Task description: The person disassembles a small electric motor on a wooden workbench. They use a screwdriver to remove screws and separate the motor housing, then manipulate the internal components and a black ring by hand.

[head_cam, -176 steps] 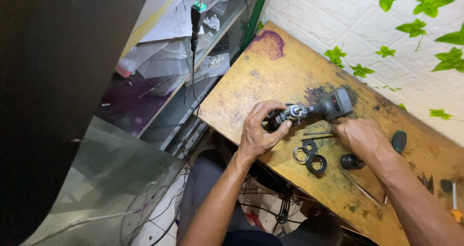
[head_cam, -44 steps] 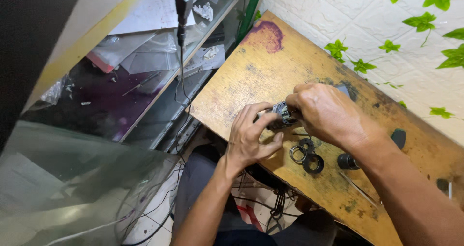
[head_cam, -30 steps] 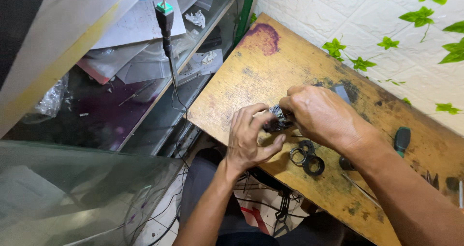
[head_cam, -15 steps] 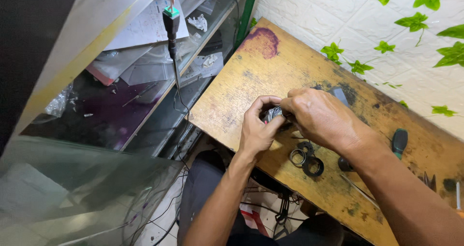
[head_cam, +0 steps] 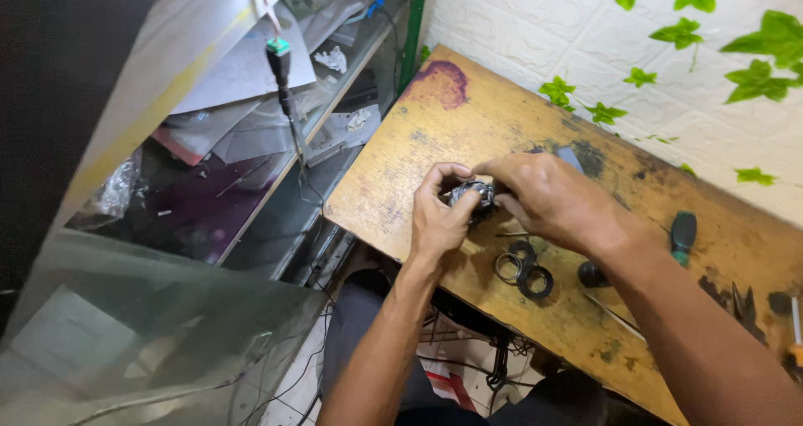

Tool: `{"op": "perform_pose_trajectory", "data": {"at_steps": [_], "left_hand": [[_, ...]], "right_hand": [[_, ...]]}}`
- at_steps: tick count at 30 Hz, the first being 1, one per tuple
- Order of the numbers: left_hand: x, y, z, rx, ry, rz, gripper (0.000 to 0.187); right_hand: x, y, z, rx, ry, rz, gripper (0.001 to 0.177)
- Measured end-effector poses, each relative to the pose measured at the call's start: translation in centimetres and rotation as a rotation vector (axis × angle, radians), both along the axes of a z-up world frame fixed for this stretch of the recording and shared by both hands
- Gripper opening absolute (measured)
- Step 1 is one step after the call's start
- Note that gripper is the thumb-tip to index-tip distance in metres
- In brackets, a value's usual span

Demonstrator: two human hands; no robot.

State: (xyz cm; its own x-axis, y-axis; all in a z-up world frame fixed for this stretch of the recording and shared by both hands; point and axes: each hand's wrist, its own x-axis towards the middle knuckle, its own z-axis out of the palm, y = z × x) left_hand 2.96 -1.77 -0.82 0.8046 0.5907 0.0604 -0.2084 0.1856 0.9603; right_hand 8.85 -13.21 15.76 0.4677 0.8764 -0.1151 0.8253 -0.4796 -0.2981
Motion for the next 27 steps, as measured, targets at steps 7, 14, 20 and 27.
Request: {"op": "perform_pose_trajectory", "data": {"at_steps": [7,14,20,27], "left_hand": [[-0.7,-0.5,1.3,0.013,-0.013,0.012,0.022],[-0.4,-0.4,0.7,-0.009,0.004,0.005,0.026],[-0.4,-0.6,0.7,-0.037,0.024,0.011,0.029],[-0.4,-0.6,0.6,-0.061,0.021,0.032,0.032]], "right_hand": [[-1.7,-7.0,-3.1,0.146,-0.228,-0.211,0.014],[-6.2,-11.2,-9.4,-0.018,-0.137,-0.42,0.049],[-6.4,-12.9,-14.8,0.022,-0.11,-0.435,0.058],[-6.4,-10.5,-14.5,0.036,-0.2,-0.264,0.042]]}}
